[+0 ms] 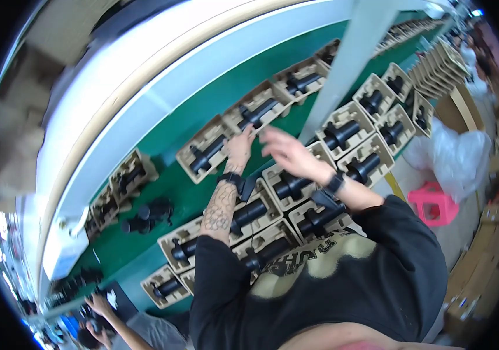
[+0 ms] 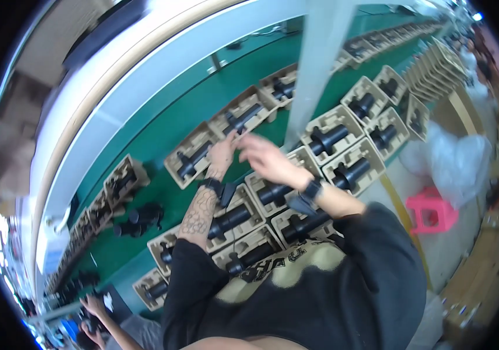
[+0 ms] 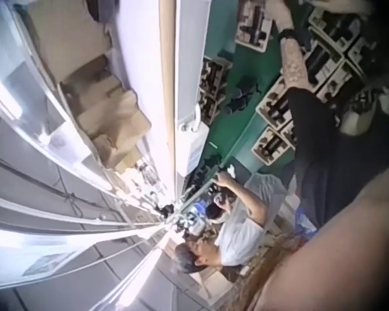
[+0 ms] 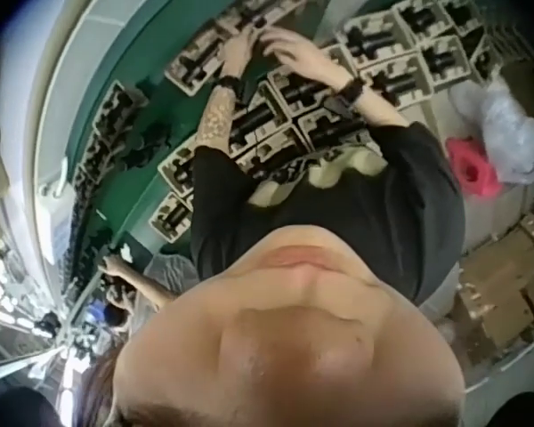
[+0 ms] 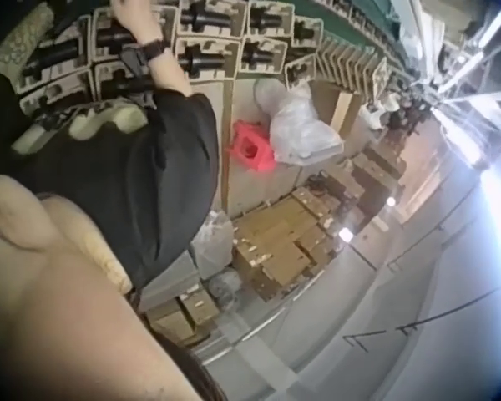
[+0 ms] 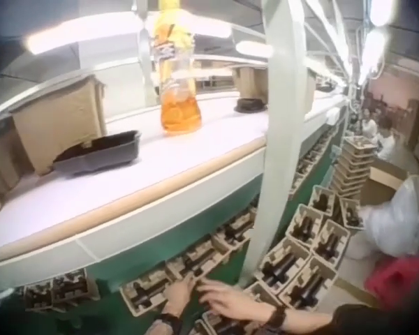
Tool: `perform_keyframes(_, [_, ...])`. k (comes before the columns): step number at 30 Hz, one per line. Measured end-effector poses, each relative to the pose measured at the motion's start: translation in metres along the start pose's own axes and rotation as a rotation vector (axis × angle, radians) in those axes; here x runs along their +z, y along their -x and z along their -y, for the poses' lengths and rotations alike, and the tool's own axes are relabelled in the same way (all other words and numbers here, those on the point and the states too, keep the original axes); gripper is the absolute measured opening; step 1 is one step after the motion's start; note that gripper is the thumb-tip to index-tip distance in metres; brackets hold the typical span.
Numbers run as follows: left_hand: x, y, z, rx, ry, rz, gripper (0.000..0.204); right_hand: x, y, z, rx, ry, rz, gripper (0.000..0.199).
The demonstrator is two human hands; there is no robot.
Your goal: The person places cardboard trays onto the assembly line, retrieves black plastic components from a box, and fits them into the trays. They also stack empty cardboard trays together and move them aside while continuing to fill the trays on the line.
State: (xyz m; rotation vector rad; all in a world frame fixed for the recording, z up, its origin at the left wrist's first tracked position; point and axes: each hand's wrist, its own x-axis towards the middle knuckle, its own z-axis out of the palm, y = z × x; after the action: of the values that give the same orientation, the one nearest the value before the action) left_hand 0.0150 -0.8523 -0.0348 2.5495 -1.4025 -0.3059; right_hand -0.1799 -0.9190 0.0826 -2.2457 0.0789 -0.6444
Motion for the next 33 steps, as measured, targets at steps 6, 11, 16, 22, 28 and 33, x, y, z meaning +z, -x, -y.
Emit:
perform_keyframes(6, [0.008, -0.016, -0.014, 0.085, -0.048, 0.019, 0.044, -0.115, 0.129, 0.063, 0.215, -0.241, -0.099, 0.015])
perform_keyframes(11, [-0.021, 0.001, -0.028, 0.04, -0.102, 0.08, 0.048, -0.242, 0.195, 0.049, 0.439, -0.434, -0.833, 0.014])
perform_keyframes(16, [-0.096, 0.059, -0.067, 0.025, 0.329, -0.003, 0.056, -0.383, 0.264, -0.001, 0.531, -0.279, -0.954, 0.017])
perform_keyframes(22, [-0.078, 0.15, -0.253, -0.001, 0.398, -0.03, 0.037, -0.441, 0.262, -0.156, 0.424, 0.097, -0.897, 0.018])
perform_keyframes(28, [0.093, 0.17, -0.418, 0.328, 0.17, 0.125, 0.042, -0.258, 0.246, -0.132, 0.508, -0.612, -0.387, 0.016])
perform_keyframes(33, [0.104, 0.172, -0.4, 0.338, -0.144, 0.098, 0.054, -0.236, 0.311, -0.088, 0.605, -1.058, 0.403, 0.017])
